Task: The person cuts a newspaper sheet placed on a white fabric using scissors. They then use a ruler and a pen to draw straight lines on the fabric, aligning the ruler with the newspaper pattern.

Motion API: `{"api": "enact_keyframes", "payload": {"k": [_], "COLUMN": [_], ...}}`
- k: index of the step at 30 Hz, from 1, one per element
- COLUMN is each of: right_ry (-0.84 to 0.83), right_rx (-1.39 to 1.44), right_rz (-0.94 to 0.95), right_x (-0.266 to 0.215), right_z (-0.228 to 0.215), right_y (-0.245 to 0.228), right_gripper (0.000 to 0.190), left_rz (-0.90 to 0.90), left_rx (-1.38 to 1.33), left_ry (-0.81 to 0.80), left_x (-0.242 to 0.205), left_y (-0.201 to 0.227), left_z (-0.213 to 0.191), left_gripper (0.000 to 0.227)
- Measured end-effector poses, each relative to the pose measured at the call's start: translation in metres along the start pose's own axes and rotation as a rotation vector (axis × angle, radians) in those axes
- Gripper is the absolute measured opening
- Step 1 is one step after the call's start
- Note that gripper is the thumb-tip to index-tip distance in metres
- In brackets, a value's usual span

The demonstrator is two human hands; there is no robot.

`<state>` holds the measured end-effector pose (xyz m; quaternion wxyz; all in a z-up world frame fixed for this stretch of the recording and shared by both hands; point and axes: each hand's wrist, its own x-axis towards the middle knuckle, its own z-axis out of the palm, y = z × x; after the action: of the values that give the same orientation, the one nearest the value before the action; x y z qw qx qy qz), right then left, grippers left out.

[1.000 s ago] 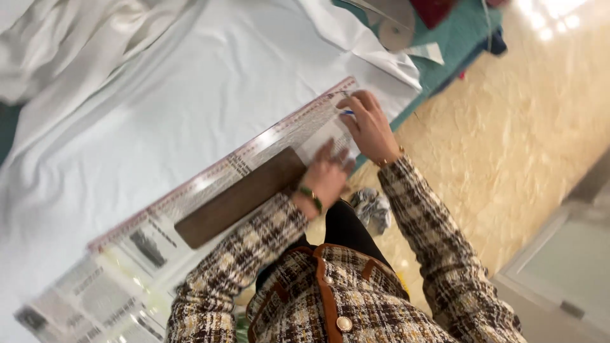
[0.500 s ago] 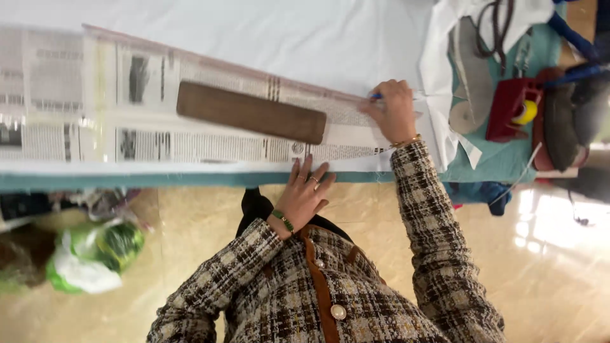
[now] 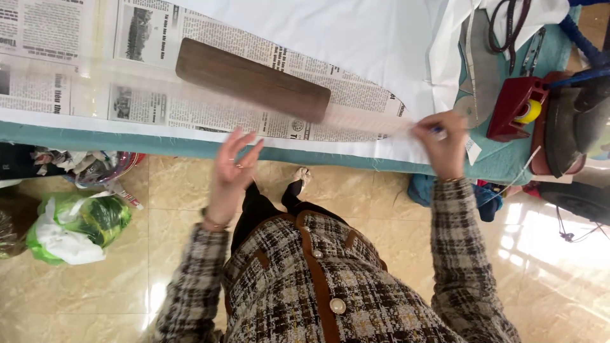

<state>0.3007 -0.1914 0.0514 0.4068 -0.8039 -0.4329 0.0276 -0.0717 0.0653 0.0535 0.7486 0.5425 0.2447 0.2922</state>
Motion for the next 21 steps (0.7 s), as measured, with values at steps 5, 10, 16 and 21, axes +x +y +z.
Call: {"api": "enact_keyframes", "payload": {"k": [5, 10, 16, 21], "right_ry": [-0.245, -0.206, -0.042, -0.018], "right_rx": [0.058, -0.01, -0.021, 0.101], "right_rz": [0.002, -0.073, 0.021, 0.115], "right_x": [-0.008, -0.007, 0.008, -0.001], "right_z": [0.035, 0.043, 0.006, 0.013], "right_y": [-0.049, -0.049, -0.085, -0.076], "right_gripper": [0.023, 0.007, 0.049, 0.044], "left_rz": [-0.215, -0.359, -0.32, -0.31], "left_rx": [-0.366, -0.489, -0.29, -0.211], "left_ry": [0.121, 0.475, 0.477, 0.519], "left_x": [-0.011, -0.02, -0.005, -0.001], "left_y": [0.007, -0.017, -0.01, -0.004], "left_z": [-0.051, -0.089, -0.112, -0.104], "left_gripper": [0.065, 0.023, 0.025, 0.028]}}
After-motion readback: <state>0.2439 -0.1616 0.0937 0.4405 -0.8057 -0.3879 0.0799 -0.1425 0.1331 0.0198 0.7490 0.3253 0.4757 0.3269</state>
